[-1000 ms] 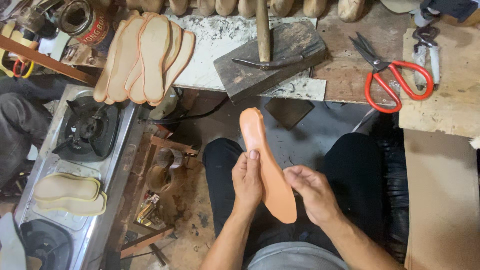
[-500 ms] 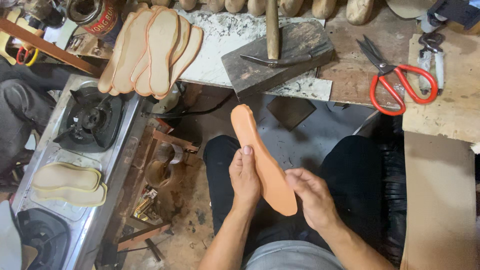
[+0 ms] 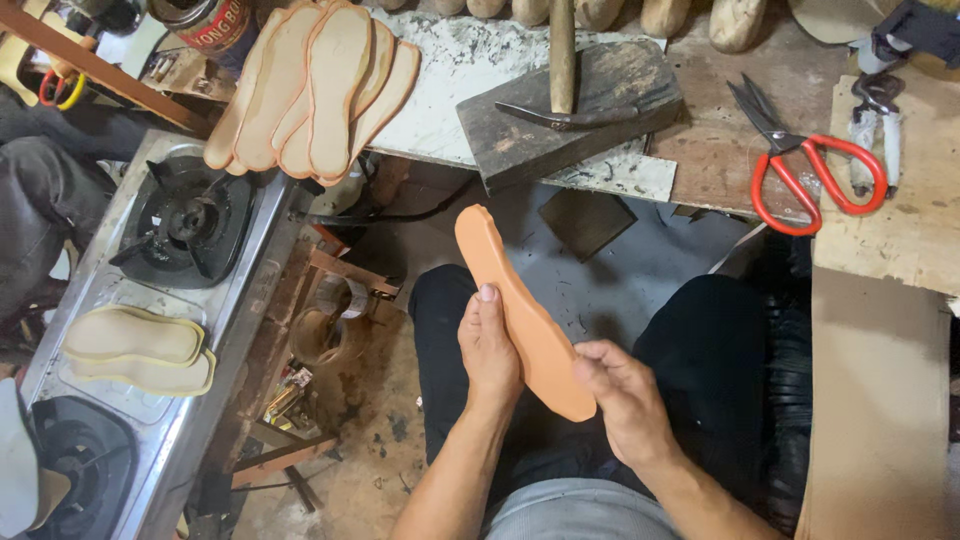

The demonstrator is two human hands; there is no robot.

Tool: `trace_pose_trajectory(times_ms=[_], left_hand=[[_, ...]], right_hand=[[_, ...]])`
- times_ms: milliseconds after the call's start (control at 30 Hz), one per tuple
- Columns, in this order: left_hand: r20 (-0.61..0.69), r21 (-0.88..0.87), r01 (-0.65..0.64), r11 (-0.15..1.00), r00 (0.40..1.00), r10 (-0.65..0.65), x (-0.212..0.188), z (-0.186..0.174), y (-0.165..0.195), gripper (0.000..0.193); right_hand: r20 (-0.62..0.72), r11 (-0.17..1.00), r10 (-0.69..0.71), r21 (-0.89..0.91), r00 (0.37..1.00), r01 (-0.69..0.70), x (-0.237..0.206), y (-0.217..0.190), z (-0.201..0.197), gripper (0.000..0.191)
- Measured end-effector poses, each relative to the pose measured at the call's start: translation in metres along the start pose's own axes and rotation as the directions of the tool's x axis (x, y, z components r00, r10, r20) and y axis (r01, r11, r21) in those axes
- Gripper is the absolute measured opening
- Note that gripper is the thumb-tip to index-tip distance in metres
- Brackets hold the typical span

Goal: The person sits at a workbench and hammers shoe insoles flat with a wooden mallet on a metal anvil block, working the edges and surface of each insole. They place finished insoles on a stack, pick up new ones, and press and flex some insoles by hand between hammering.

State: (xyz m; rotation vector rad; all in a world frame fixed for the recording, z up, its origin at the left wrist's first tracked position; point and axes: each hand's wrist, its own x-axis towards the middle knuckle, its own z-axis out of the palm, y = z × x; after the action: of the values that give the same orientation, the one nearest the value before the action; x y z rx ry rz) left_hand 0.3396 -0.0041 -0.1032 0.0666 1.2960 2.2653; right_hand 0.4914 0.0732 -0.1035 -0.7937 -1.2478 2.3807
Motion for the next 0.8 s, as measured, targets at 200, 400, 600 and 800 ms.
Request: trace_pose_trajectory(times_ms=[200, 400, 600, 800], left_hand=[[-0.006, -0.037, 0.028, 0.999, 1.0, -0.029, -0.003, 0.007, 0.012, 0.038], [-0.096, -0.092, 0.03, 0.995, 0.995, -0.039, 0.0, 0.001, 0.011, 0.038], [-0.099, 0.036, 0.009, 0.999, 0.995, -0.005, 0.002, -0.002, 0.012, 0.039], [0.619, 0.707, -0.697, 0.123, 0.693, 0.369, -0.02, 0.005, 0.075, 0.074]], right_hand=[[-0.008, 0.985, -0.003, 0.175, 1.0, 0.004, 0.004, 0.007, 0.001, 0.017], [-0.056, 0.982, 0.116, 0.153, 0.992, -0.106, -0.001, -0.011, 0.009, 0.036], [-0.136, 0.788, -0.257, -0.603, 0.957, 0.126, -0.002, -0.028, 0.024, 0.012], [0.165, 0.375, -0.574, -0.817, 0.802, 0.437, -0.001, -0.071, 0.02, 0.018]])
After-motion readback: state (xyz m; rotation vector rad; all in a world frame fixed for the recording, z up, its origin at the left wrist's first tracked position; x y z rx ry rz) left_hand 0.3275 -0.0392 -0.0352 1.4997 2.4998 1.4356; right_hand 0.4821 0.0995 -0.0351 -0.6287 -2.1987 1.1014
